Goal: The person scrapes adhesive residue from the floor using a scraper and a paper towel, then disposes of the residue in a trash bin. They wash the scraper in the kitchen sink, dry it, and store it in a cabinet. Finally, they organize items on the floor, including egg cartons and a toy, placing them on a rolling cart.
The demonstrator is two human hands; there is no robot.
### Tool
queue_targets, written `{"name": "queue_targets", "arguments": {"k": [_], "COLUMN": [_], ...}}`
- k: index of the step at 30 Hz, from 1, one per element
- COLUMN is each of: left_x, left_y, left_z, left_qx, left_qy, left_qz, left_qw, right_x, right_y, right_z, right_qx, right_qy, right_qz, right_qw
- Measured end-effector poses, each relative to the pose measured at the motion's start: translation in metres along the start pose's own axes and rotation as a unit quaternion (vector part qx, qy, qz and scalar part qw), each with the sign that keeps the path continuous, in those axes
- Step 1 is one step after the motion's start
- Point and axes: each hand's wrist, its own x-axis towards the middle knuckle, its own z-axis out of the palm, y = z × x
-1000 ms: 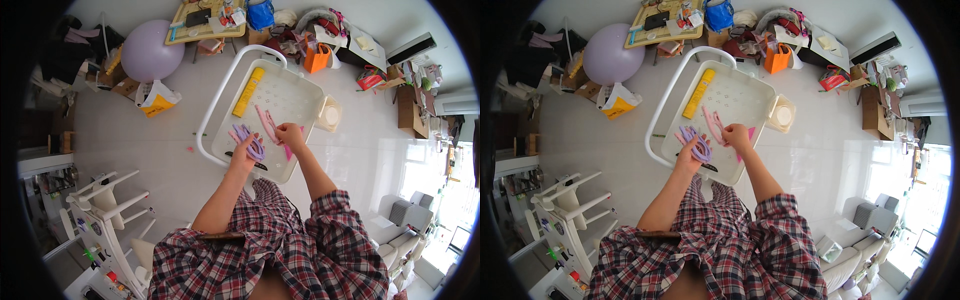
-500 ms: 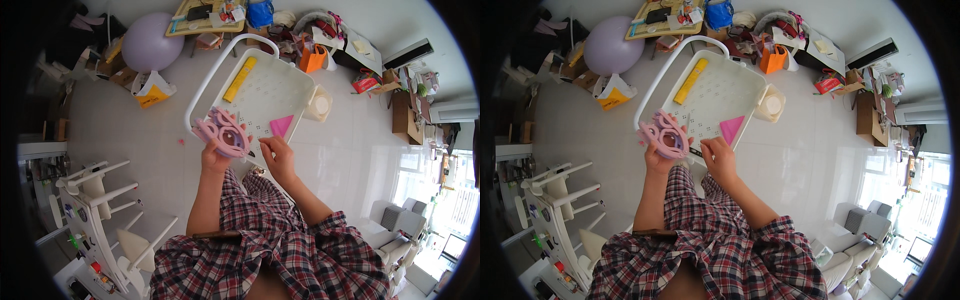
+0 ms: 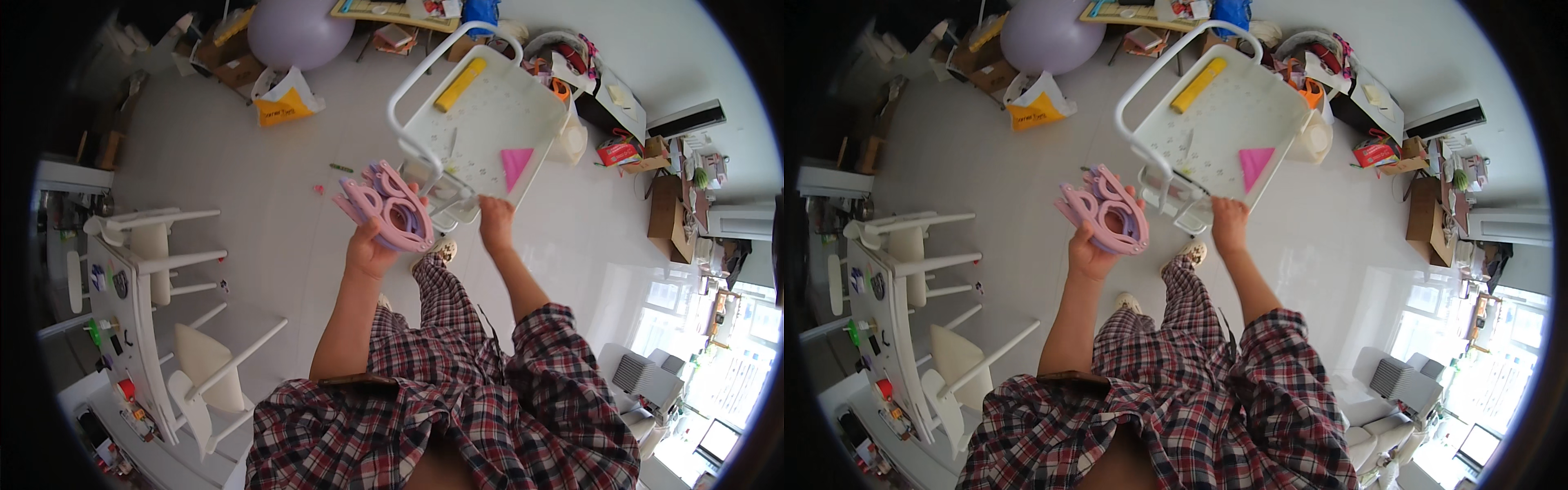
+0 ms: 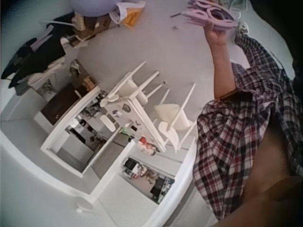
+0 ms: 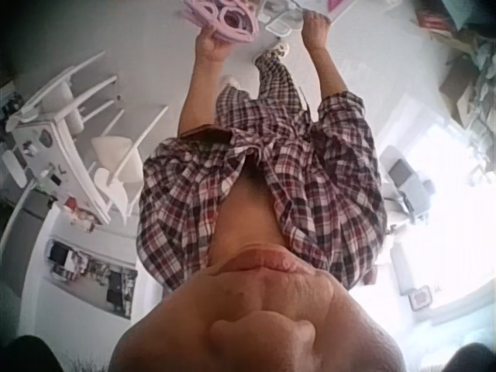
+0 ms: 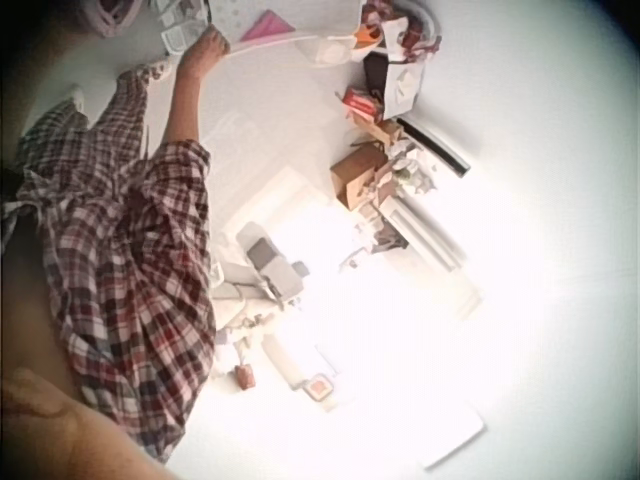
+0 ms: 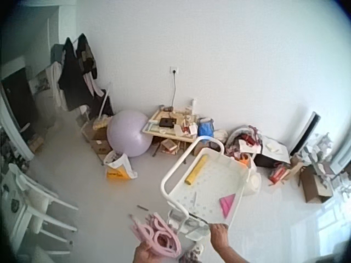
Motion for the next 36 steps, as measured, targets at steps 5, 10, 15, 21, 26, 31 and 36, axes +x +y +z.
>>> {"name": "queue_targets", "arguments": {"k": [5, 10, 15, 21, 26, 31, 36], "left_x": [-0.044, -0.071, -0.082, -0.081, -0.052, -0.014, 0.033], "left_y": [-0.031, -0.052, -0.063, -0.079, -0.102, -0.116, -0.150], "left_z": [-0.019, -0.035, -0.042, -0.065, -0.110, -0.138, -0.179], "left_qx": [-0.050, -0.076, -0.036, -0.005, 0.001, -0.023, 0.002], "left_qy": [0.039, 0.078, 0.086, 0.094, 0.066, -0.004, -0.079], "left_qz": [-0.029, -0.055, -0.064, -0.046, -0.067, -0.084, -0.091], "left_qw": [0.998, 0.993, 0.994, 0.995, 0.996, 0.996, 0.993], "right_x": [0.027, 0.048, 0.033, -0.051, 0.033, 0.113, 0.131], "right_y": [0.052, 0.065, 0.050, 0.058, 0.146, 0.167, 0.175], "right_z": [-0.010, -0.032, -0.055, 0.022, 0.086, 0.074, 0.047], "right_qx": [-0.029, 0.003, 0.000, 0.192, 0.085, 0.411, 0.354], "right_qy": [0.027, 0.012, 0.144, 0.190, 0.199, 0.210, 0.006], "right_qz": [-0.008, -0.011, -0.017, 0.212, 0.153, 0.199, 0.149], "right_qw": [0.999, 1.000, 0.989, 0.939, 0.964, 0.865, 0.923]}}
